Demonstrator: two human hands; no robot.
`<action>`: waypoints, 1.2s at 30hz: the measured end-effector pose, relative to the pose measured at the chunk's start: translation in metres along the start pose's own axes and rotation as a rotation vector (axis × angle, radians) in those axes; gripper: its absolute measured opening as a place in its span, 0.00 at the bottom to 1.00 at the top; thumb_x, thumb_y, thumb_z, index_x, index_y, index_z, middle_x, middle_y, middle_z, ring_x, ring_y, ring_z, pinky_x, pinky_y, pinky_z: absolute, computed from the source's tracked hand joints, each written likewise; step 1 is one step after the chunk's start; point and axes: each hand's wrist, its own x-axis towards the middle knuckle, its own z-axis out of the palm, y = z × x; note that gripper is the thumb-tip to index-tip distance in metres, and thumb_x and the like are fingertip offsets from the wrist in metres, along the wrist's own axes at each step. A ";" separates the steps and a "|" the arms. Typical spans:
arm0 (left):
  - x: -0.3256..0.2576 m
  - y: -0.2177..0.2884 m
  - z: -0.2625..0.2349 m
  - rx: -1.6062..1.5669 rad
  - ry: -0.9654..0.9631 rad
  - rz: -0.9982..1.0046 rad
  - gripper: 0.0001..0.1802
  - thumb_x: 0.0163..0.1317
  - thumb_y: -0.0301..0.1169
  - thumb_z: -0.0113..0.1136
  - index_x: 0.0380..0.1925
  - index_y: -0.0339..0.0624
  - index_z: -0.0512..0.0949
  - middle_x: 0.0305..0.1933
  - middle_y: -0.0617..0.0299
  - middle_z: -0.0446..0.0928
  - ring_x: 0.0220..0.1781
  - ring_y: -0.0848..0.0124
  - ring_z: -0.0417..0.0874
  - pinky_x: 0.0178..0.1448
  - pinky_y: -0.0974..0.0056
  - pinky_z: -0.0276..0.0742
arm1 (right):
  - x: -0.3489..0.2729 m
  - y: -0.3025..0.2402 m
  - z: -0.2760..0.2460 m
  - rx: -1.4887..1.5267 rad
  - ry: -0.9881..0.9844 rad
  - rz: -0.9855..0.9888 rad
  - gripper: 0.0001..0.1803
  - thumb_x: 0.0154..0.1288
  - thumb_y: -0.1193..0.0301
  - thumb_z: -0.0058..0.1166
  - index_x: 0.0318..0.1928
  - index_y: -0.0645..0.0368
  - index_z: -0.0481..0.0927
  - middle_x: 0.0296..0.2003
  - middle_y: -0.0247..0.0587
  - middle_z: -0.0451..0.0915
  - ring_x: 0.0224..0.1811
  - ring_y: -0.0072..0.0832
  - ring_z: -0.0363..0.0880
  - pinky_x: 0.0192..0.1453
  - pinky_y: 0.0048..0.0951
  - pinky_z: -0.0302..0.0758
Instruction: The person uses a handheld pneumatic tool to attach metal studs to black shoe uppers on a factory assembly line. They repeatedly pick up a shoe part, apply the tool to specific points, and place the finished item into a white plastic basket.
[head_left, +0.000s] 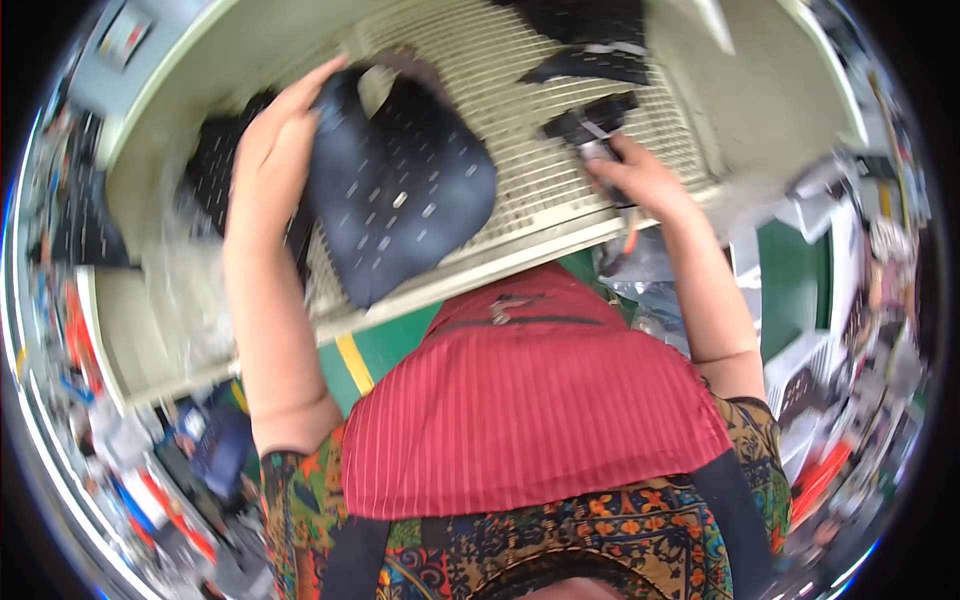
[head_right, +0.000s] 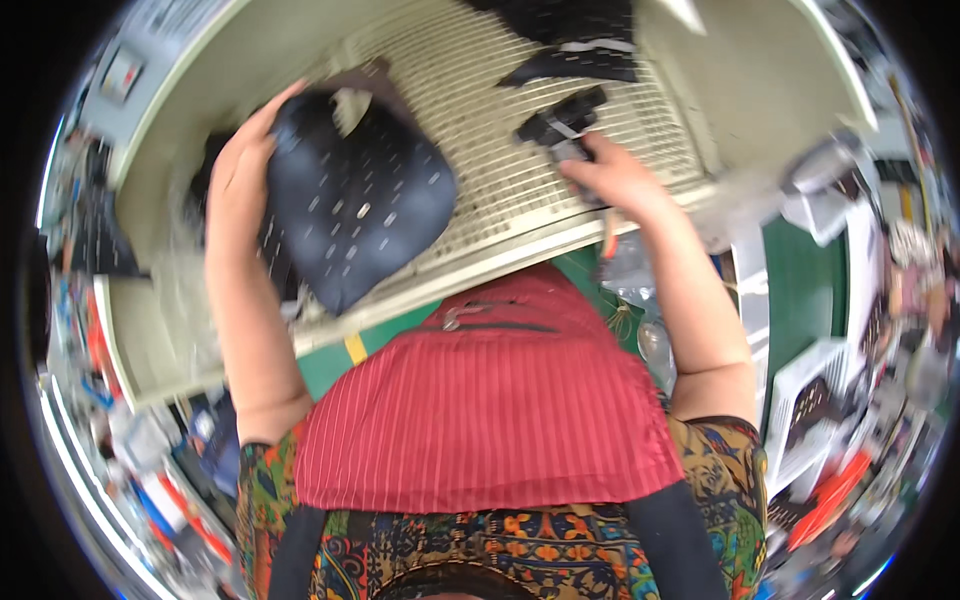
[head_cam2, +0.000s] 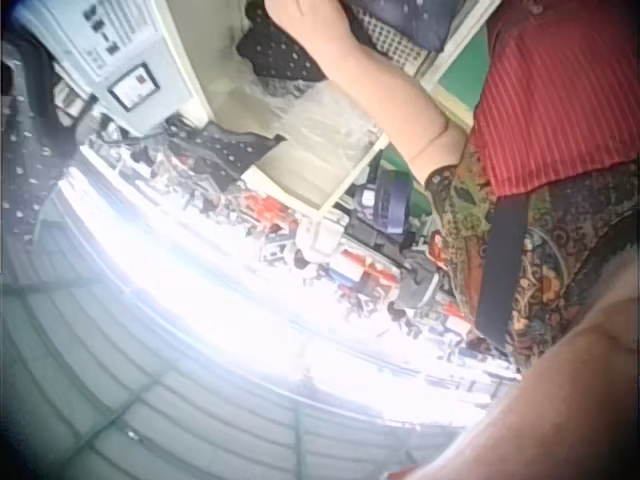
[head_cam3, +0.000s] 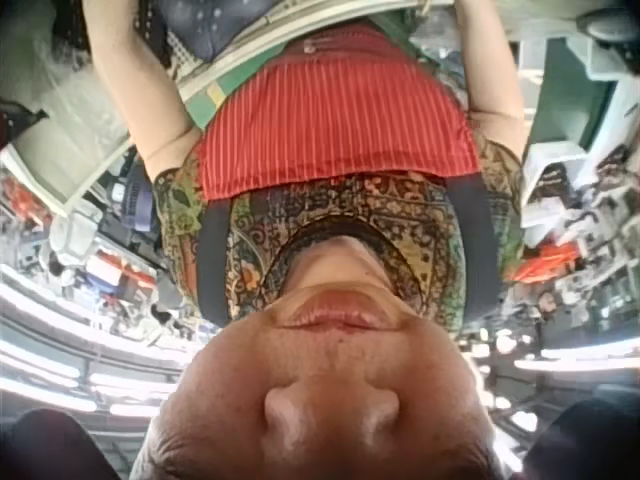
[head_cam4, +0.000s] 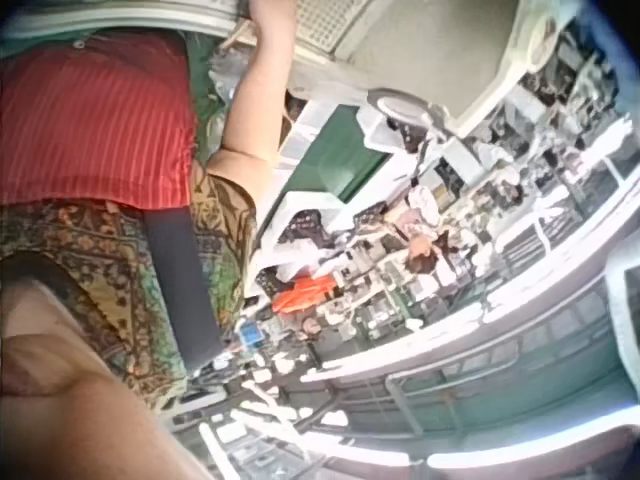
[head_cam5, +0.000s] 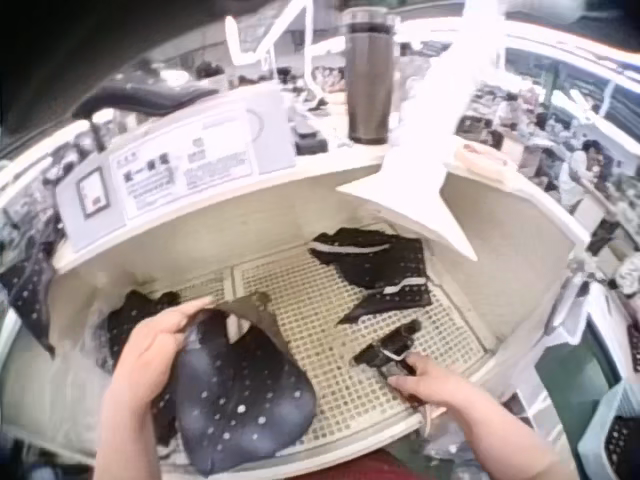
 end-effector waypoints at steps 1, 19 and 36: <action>0.001 0.010 -0.007 -0.004 -0.060 0.064 0.26 0.57 0.28 0.41 0.56 0.34 0.73 0.57 0.50 0.75 0.62 0.64 0.72 0.67 0.66 0.59 | -0.004 -0.002 0.000 -0.247 0.098 -0.053 0.23 0.59 0.61 0.57 0.50 0.65 0.75 0.39 0.50 0.81 0.38 0.36 0.80 0.44 0.34 0.75; 0.013 0.235 0.135 0.433 -0.630 1.122 0.08 0.51 0.24 0.51 0.32 0.33 0.74 0.55 0.48 0.72 0.54 0.52 0.73 0.65 0.48 0.61 | -0.220 -0.063 -0.017 -0.419 0.897 -0.567 0.16 0.51 0.65 0.59 0.39 0.60 0.75 0.31 0.42 0.76 0.39 0.40 0.78 0.43 0.37 0.73; -0.084 0.198 0.392 -0.102 -0.646 0.370 0.20 0.64 0.21 0.48 0.58 0.36 0.67 0.71 0.52 0.57 0.67 0.58 0.65 0.68 0.59 0.60 | -0.631 0.234 -0.198 -0.258 2.007 0.522 0.18 0.58 0.61 0.51 0.43 0.60 0.80 0.35 0.53 0.81 0.40 0.45 0.81 0.46 0.35 0.74</action>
